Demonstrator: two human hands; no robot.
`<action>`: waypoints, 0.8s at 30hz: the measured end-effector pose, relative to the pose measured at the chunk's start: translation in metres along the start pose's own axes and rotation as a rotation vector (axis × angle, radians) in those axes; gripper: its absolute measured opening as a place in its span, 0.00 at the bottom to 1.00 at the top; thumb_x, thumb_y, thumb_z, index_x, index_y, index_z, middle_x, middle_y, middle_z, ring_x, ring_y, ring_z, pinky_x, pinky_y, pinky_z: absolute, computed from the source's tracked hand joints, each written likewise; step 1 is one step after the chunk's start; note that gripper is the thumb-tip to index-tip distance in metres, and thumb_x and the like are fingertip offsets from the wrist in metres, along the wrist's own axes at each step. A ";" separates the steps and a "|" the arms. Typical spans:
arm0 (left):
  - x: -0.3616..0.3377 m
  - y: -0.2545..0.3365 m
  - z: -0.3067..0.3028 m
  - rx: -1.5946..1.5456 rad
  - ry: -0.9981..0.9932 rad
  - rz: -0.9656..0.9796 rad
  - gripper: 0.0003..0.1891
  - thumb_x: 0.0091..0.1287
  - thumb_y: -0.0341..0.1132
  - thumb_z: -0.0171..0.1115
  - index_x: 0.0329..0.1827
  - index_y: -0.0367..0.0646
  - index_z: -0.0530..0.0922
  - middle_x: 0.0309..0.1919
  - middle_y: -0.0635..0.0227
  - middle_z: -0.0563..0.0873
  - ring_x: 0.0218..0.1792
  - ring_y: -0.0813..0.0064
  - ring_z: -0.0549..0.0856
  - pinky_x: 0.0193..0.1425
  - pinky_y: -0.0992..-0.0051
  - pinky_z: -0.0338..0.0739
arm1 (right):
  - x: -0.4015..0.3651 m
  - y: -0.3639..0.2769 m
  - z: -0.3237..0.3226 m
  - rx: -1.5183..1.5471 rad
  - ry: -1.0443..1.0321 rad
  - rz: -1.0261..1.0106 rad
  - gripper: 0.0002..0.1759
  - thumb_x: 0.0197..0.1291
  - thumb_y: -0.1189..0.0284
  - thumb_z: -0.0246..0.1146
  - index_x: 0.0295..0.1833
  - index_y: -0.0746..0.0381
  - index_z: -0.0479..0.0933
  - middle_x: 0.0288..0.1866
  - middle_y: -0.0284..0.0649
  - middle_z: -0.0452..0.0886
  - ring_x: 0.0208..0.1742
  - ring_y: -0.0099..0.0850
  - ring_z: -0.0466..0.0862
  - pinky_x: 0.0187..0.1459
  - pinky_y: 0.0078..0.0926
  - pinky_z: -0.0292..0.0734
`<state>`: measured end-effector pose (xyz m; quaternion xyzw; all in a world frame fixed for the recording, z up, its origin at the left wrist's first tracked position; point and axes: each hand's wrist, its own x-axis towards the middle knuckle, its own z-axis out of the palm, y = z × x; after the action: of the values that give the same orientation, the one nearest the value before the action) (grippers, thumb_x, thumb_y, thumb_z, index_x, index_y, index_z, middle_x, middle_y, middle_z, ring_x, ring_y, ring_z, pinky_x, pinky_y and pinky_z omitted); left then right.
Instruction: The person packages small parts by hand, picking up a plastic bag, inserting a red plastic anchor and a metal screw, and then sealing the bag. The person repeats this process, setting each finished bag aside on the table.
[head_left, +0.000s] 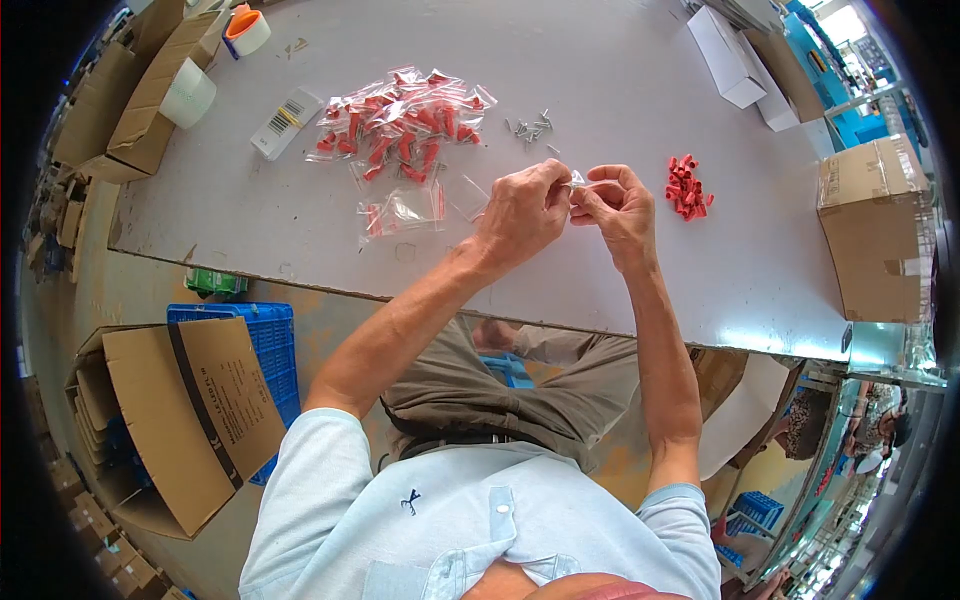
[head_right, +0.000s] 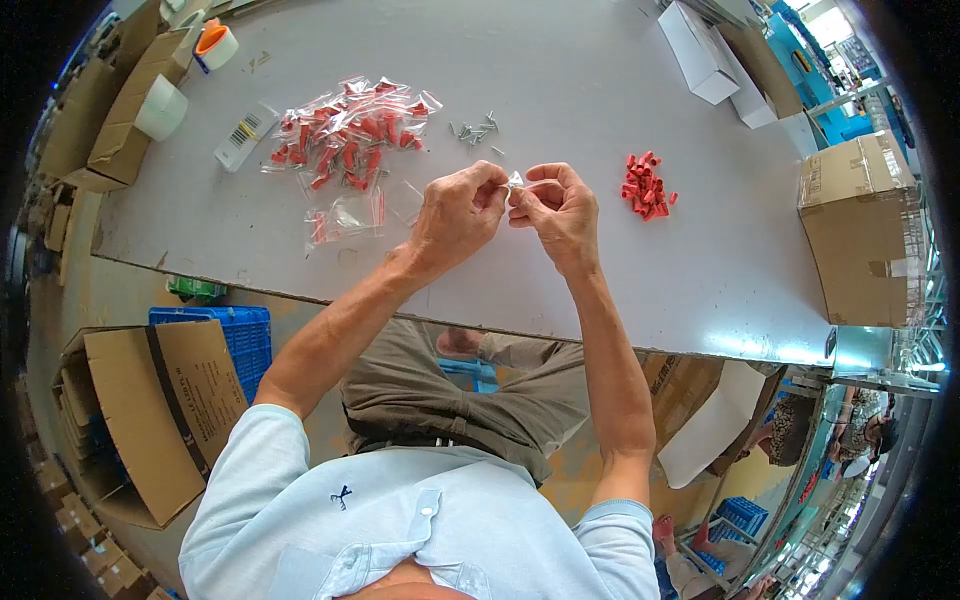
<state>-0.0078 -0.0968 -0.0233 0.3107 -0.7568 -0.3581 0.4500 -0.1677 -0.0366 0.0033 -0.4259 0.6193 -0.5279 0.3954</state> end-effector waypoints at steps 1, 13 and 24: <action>0.000 0.001 0.000 0.016 0.000 0.031 0.05 0.69 0.25 0.68 0.45 0.37 0.83 0.35 0.56 0.92 0.35 0.66 0.93 0.41 0.68 0.88 | 0.000 0.000 0.000 0.000 0.002 -0.002 0.14 0.69 0.79 0.70 0.56 0.69 0.78 0.40 0.46 0.90 0.37 0.29 0.91 0.38 0.28 0.94; -0.001 0.003 0.001 0.046 -0.027 -0.042 0.05 0.70 0.25 0.67 0.46 0.37 0.83 0.34 0.56 0.91 0.34 0.66 0.93 0.39 0.68 0.89 | -0.002 0.006 0.004 0.199 0.031 0.041 0.15 0.69 0.77 0.71 0.56 0.69 0.78 0.39 0.44 0.90 0.34 0.26 0.90 0.33 0.23 0.89; 0.003 0.001 0.001 -0.113 -0.073 -0.164 0.05 0.70 0.26 0.67 0.45 0.33 0.85 0.34 0.58 0.92 0.34 0.75 0.92 0.37 0.73 0.88 | 0.000 0.000 0.006 0.161 0.035 0.053 0.13 0.72 0.74 0.68 0.56 0.69 0.79 0.35 0.40 0.88 0.29 0.23 0.85 0.29 0.22 0.84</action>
<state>-0.0097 -0.0984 -0.0213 0.3322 -0.7234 -0.4470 0.4081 -0.1624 -0.0380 0.0030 -0.3670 0.5927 -0.5728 0.4311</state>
